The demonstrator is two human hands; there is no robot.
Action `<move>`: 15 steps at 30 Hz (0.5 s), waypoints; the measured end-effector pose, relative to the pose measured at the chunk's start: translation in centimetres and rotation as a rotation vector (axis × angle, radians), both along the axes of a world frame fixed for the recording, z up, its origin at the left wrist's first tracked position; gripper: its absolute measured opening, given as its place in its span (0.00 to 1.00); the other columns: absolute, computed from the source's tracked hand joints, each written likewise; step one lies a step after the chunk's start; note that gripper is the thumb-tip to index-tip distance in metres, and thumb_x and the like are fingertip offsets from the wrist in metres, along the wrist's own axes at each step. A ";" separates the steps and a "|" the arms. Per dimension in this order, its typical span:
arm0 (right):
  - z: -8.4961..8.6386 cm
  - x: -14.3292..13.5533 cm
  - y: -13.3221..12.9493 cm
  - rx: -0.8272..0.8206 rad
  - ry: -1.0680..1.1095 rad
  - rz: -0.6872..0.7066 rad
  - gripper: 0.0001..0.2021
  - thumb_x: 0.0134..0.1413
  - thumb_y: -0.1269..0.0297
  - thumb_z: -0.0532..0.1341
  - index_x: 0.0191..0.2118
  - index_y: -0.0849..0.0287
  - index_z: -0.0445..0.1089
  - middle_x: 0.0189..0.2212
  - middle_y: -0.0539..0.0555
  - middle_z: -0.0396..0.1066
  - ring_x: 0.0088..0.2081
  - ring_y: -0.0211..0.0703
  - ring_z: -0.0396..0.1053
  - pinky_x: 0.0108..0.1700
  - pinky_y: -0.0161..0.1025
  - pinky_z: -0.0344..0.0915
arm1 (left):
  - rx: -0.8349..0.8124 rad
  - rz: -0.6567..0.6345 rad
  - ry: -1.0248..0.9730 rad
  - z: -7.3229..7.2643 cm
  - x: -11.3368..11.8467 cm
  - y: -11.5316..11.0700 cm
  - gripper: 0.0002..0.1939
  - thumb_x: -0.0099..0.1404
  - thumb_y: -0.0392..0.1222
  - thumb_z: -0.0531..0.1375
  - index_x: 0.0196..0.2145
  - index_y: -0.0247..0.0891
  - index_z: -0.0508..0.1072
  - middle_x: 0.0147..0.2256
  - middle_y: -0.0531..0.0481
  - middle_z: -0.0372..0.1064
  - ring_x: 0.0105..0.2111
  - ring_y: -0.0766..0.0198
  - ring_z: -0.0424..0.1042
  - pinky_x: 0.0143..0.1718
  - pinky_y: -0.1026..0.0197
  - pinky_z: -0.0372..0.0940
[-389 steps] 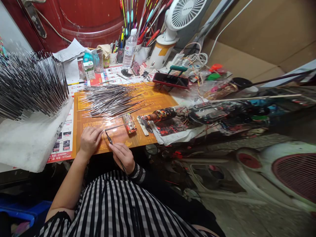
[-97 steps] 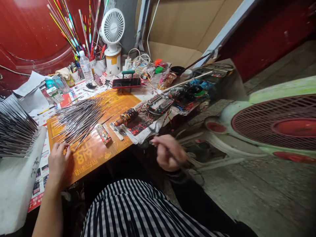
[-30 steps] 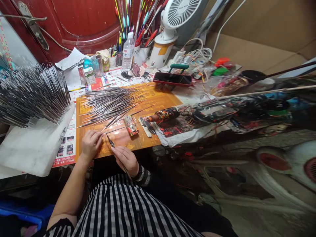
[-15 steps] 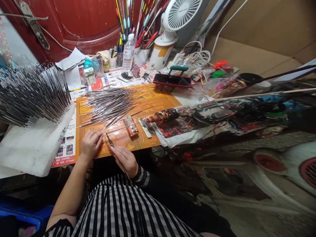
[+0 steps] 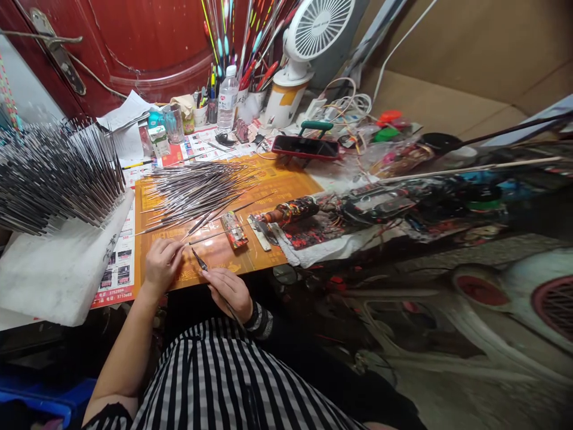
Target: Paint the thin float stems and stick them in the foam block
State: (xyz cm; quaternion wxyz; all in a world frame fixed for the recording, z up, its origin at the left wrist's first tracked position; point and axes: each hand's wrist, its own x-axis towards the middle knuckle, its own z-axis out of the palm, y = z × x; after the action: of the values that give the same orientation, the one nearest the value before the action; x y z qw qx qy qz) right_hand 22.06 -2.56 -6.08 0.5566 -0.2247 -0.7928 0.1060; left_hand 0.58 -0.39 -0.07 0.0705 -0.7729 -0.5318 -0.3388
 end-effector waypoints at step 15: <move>-1.6 4.7 2.4 0.000 0.057 -0.239 0.26 0.63 0.74 0.56 0.66 0.56 0.62 0.45 0.59 0.78 0.46 0.46 0.78 0.48 0.46 0.77 | 0.008 -0.016 -0.014 0.3 -0.5 0.6 0.07 0.69 0.40 0.59 0.40 0.41 0.77 0.36 0.48 0.75 0.36 0.61 0.72 0.42 0.57 0.67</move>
State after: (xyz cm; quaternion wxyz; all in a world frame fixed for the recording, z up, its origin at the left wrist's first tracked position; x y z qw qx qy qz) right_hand 26.79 -0.16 -7.73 0.5877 -0.3146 -0.7440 0.0452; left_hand 0.05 0.20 0.19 0.0671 -0.7745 -0.5248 -0.3467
